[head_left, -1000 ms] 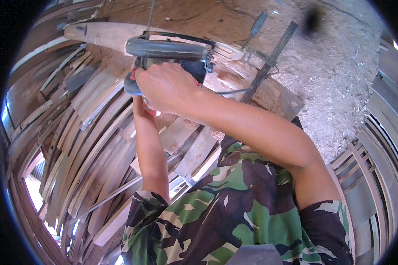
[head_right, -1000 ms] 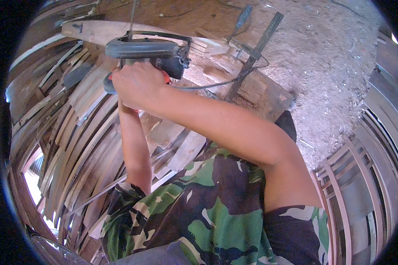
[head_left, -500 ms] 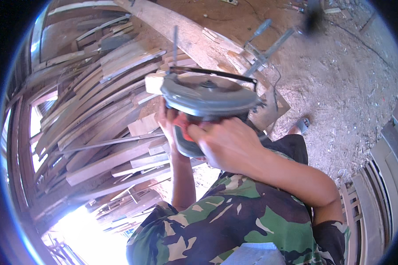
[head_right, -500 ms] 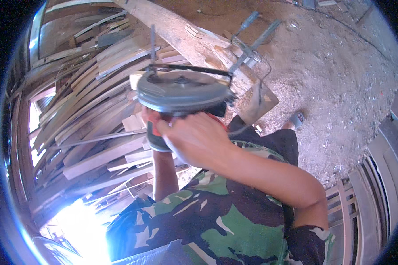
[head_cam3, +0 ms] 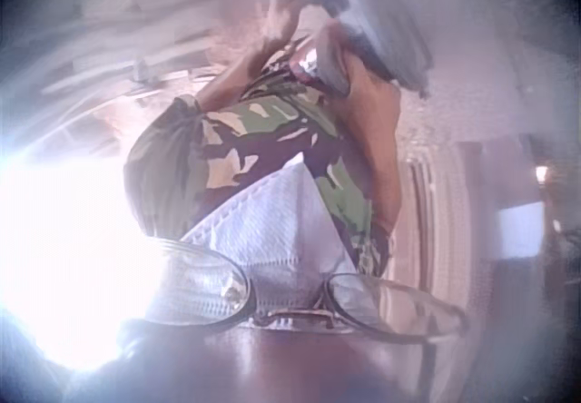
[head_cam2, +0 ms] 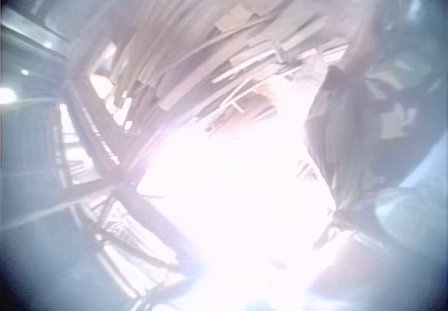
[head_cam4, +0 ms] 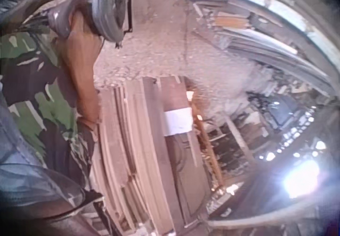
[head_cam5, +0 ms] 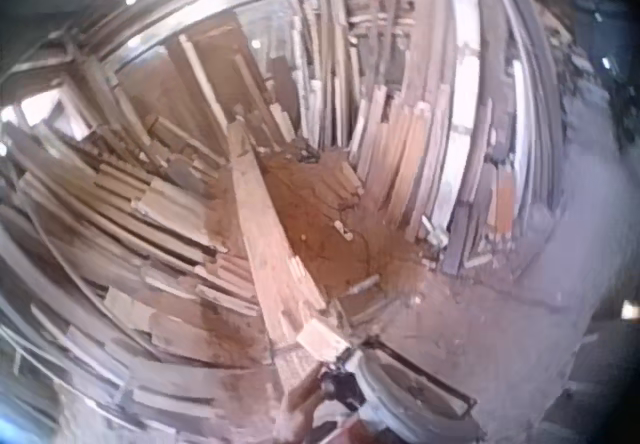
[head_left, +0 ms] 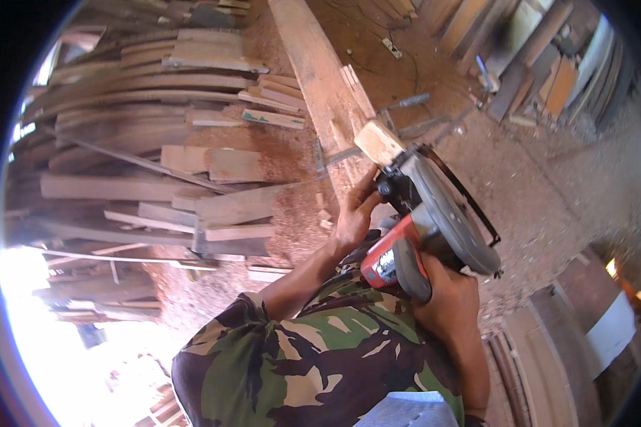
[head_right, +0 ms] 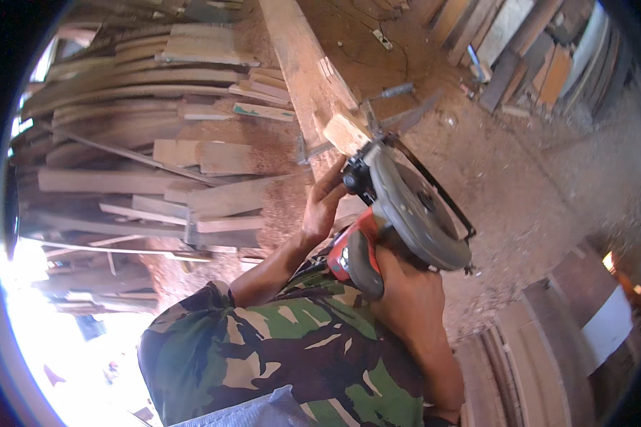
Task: The person saws through a piece of wood using a circular saw, while it is secured to a workbench with a clamp.
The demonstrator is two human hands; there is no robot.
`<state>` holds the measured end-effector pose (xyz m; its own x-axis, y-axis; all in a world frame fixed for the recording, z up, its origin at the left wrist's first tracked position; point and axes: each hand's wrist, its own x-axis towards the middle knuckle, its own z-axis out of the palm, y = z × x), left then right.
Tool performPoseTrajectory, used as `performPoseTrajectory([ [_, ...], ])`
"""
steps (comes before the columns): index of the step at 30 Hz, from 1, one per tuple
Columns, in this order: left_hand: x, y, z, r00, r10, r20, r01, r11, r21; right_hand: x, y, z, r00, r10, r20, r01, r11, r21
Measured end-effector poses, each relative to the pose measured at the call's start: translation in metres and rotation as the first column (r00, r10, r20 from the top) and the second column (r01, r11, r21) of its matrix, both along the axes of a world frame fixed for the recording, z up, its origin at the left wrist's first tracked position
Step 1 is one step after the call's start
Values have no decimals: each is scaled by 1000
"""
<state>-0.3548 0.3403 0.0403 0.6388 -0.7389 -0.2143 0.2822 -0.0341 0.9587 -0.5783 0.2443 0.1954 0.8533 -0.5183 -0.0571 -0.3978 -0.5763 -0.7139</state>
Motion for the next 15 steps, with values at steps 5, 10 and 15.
performPoseTrajectory([
  [5,-7,-52,11,980,-197,-12,197,978,65,-21,-36,13,998,-32,-47,27,995,-98],
  [10,-3,-114,-25,981,-188,47,192,976,-103,-10,-112,16,986,-27,-165,-15,968,-249],
  [15,63,-167,-78,833,219,508,-324,937,129,19,-196,30,965,-60,-254,12,983,-185],
])
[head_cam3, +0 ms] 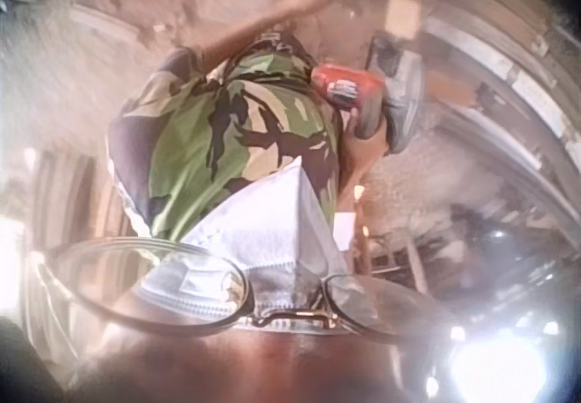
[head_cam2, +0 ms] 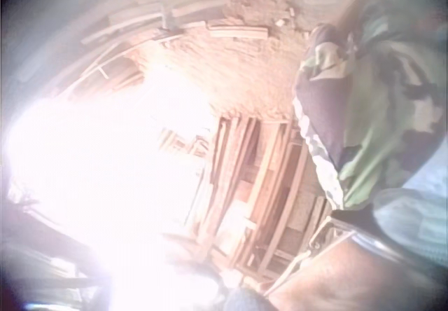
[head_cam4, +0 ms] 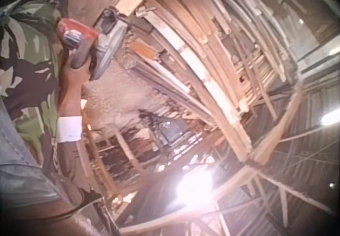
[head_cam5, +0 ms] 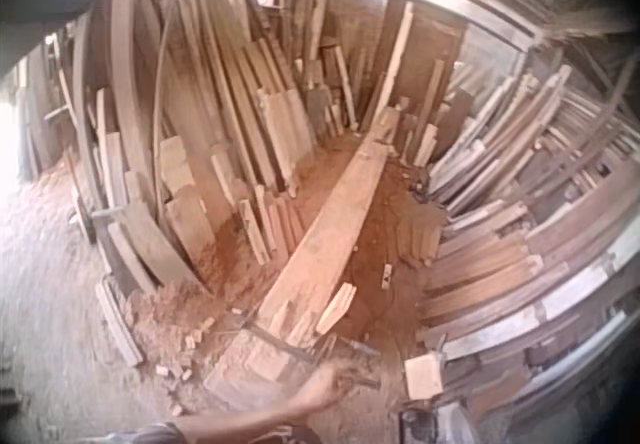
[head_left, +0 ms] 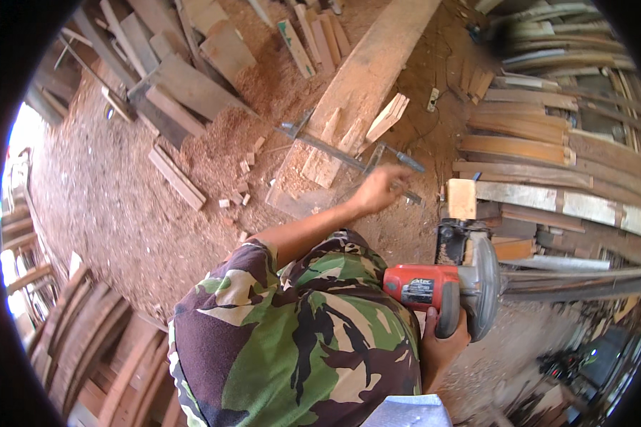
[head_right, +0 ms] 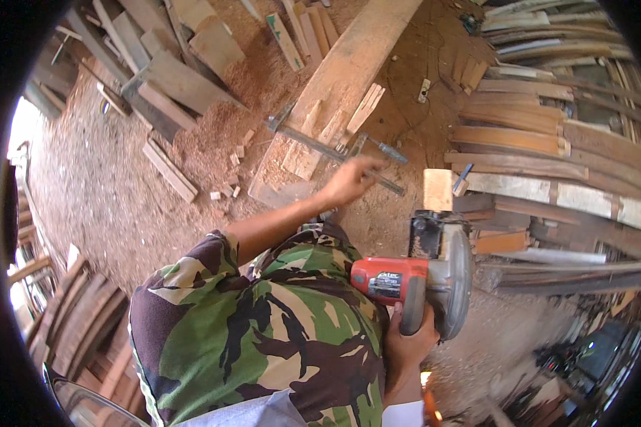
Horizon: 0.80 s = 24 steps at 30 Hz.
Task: The person saws through a piece of wood using a circular saw, while it is secured to a workbench with a clamp.
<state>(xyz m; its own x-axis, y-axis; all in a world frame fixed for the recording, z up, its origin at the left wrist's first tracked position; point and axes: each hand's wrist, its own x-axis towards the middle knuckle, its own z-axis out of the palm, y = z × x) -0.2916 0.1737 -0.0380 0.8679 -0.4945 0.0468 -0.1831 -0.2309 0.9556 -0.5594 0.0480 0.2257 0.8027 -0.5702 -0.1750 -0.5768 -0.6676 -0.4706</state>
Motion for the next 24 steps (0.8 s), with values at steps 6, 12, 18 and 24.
performPoseTrajectory([
  [6,60,-47,7,746,638,190,-658,750,65,30,-101,5,990,127,67,-126,992,-23],
  [12,104,-85,3,399,833,384,-915,391,103,72,-212,-5,921,370,124,-370,929,-20],
  [18,116,-88,-19,365,817,446,-931,337,143,110,-310,-4,776,613,149,-607,790,-87],
  [24,116,-89,0,448,827,341,-890,373,263,179,-367,-9,700,694,170,-713,693,107],
])
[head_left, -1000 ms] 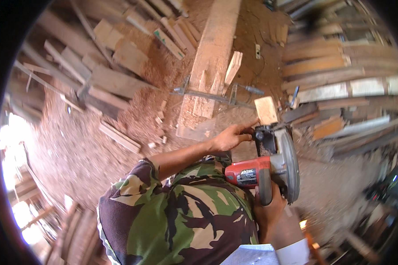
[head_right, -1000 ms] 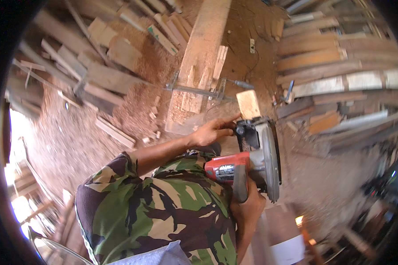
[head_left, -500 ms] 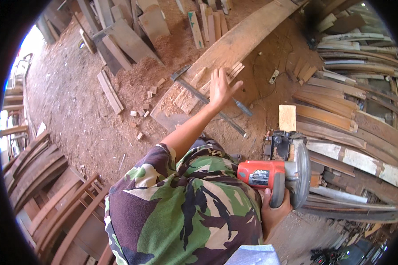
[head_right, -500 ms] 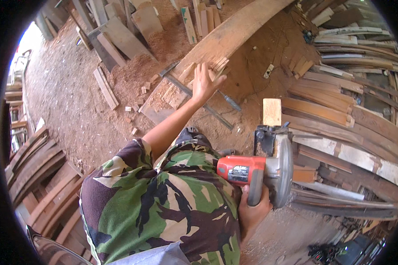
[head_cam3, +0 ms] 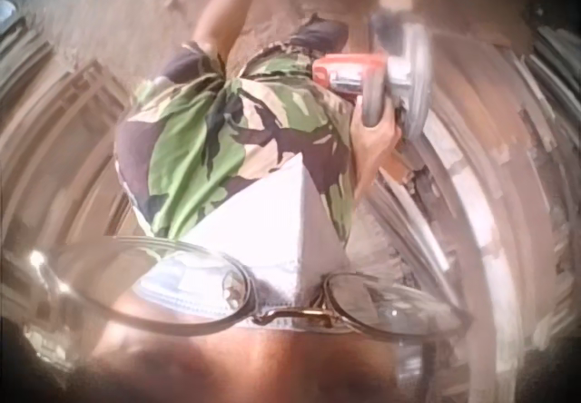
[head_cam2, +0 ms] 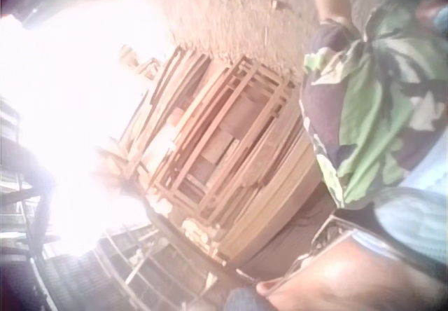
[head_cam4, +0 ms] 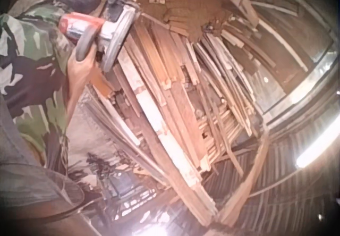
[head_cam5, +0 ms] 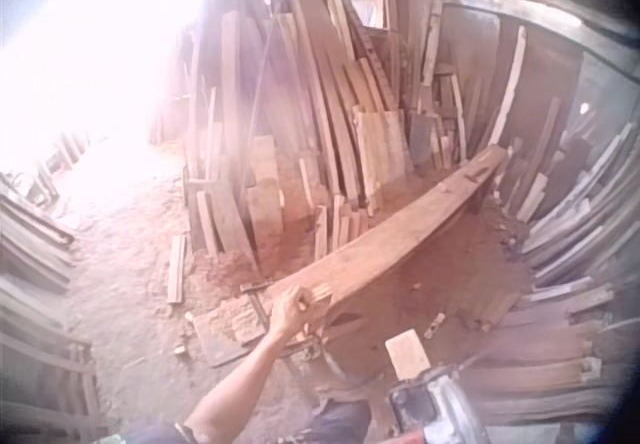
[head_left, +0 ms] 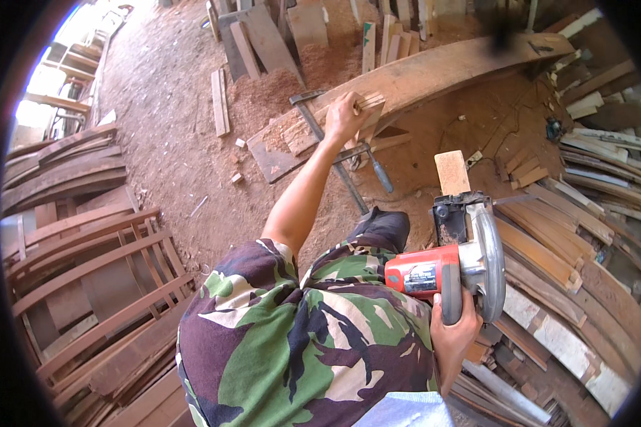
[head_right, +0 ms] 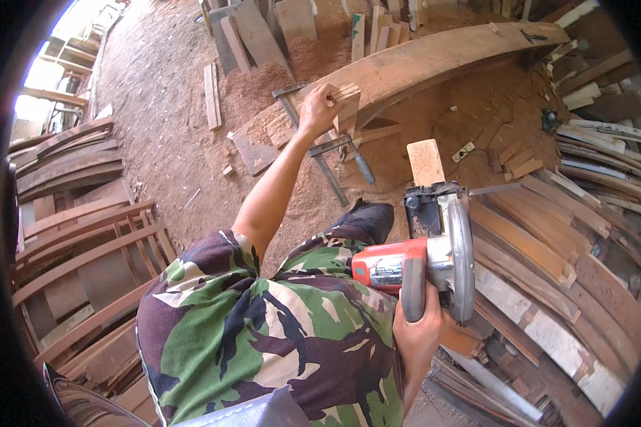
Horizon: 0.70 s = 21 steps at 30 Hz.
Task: The person saws through a piece of wood using a circular saw, while it is secured to a workbench with a clamp.
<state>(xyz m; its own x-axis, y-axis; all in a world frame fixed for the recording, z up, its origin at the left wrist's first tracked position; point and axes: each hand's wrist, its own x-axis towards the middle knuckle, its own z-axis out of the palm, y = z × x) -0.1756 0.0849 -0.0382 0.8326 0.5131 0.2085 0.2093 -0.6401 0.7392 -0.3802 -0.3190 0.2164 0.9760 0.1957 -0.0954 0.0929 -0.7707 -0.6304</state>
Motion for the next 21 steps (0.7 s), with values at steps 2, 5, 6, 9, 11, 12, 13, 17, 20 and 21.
performPoseTrajectory([
  [2,1,5,-1,1000,-8,8,8,1000,21,31,-12,1,999,23,-30,-23,1000,-1],
  [5,-2,13,-7,999,22,-26,-21,998,64,92,-20,-9,996,37,-85,-38,999,-10],
  [6,-7,14,-10,999,38,-31,-34,995,98,112,-22,-17,993,30,-116,-29,1000,3],
  [9,-4,-2,1,992,91,-90,-81,991,102,193,-44,-52,987,46,-155,-55,997,-58],
  [11,-11,-5,5,976,116,-183,-107,993,57,241,-50,-78,971,21,-237,-34,998,-53],
  [12,-15,-5,3,971,122,-207,-111,992,63,263,-47,-86,970,14,-244,-26,998,-49],
  [13,-15,-7,9,961,132,-245,-128,991,32,287,-38,-91,977,1,-213,9,999,45],
  [17,-11,-10,27,938,138,-319,-156,987,-32,367,-38,-106,953,110,-283,-118,993,-11],
  [20,-11,-16,39,926,170,-337,-178,984,6,414,-29,-109,892,255,-374,-283,959,-22],
  [21,-13,-18,44,917,183,-355,-186,982,26,424,-26,-110,862,302,-406,-335,942,-10],
])
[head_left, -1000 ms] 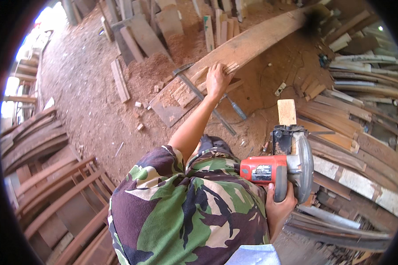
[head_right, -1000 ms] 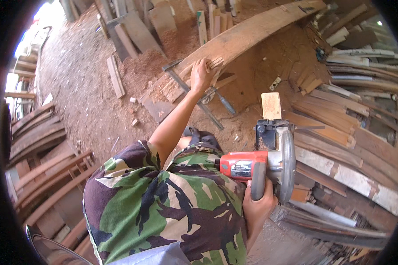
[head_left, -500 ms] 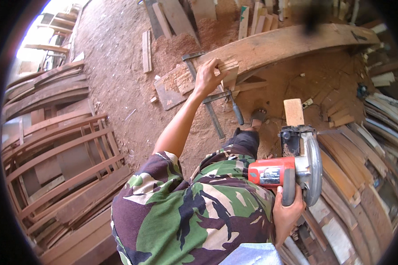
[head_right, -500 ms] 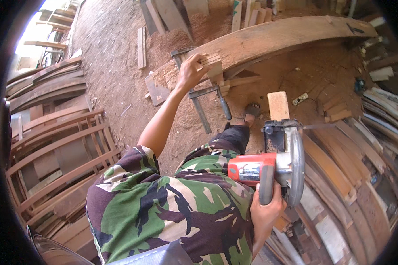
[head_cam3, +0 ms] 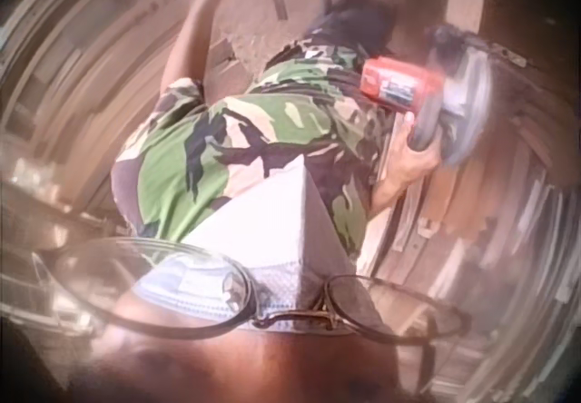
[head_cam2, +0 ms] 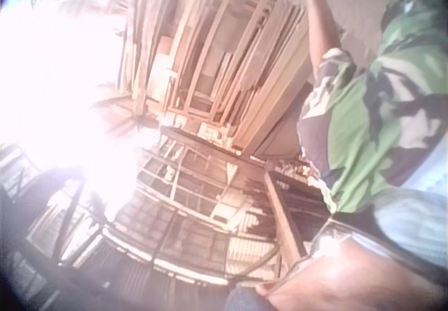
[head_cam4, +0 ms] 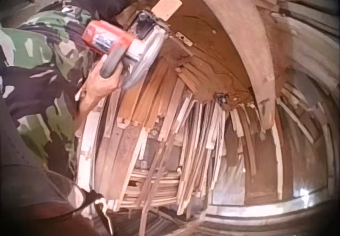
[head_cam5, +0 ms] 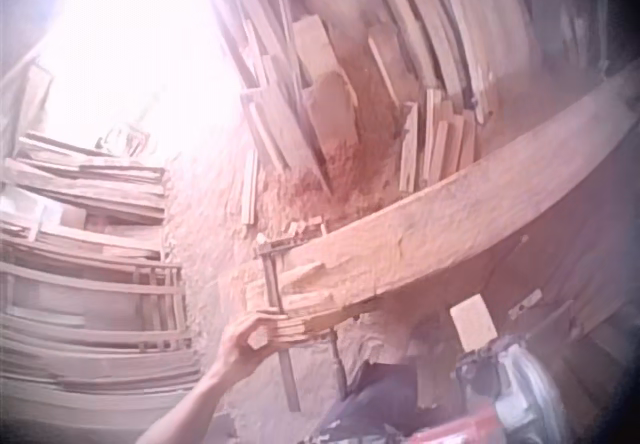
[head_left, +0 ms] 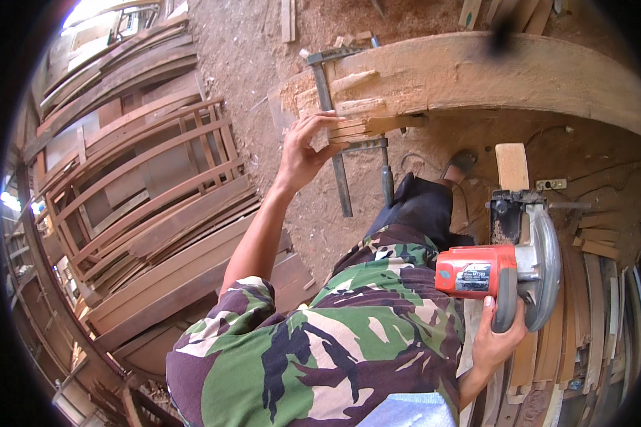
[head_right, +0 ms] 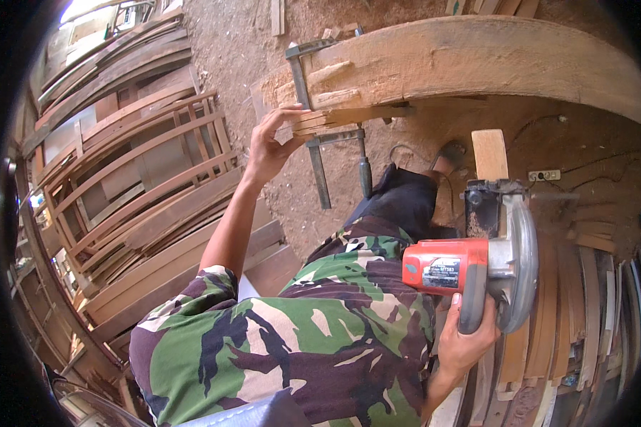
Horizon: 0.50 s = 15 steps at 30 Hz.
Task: The person saws through a piece of wood using a circular saw, while it is secured to a workbench with a clamp.
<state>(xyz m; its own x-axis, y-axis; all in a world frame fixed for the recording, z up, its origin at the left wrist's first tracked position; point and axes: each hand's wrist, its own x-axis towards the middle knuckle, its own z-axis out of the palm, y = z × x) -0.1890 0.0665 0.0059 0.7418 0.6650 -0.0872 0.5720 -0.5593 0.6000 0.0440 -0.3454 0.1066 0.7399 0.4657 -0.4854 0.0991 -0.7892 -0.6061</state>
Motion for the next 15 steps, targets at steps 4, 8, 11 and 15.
performPoseTrajectory([
  [4,11,-5,-4,1000,18,-20,-18,1000,5,40,14,-2,994,56,-91,-51,997,60],
  [8,16,-16,-3,994,96,-56,-96,995,7,64,17,-13,986,140,-95,-130,986,107],
  [11,13,-20,-5,993,74,-87,-60,987,146,82,23,-18,973,224,-57,-213,965,155],
  [15,22,-57,-6,938,300,-172,-198,873,446,114,23,-18,963,246,-112,-225,959,170],
])
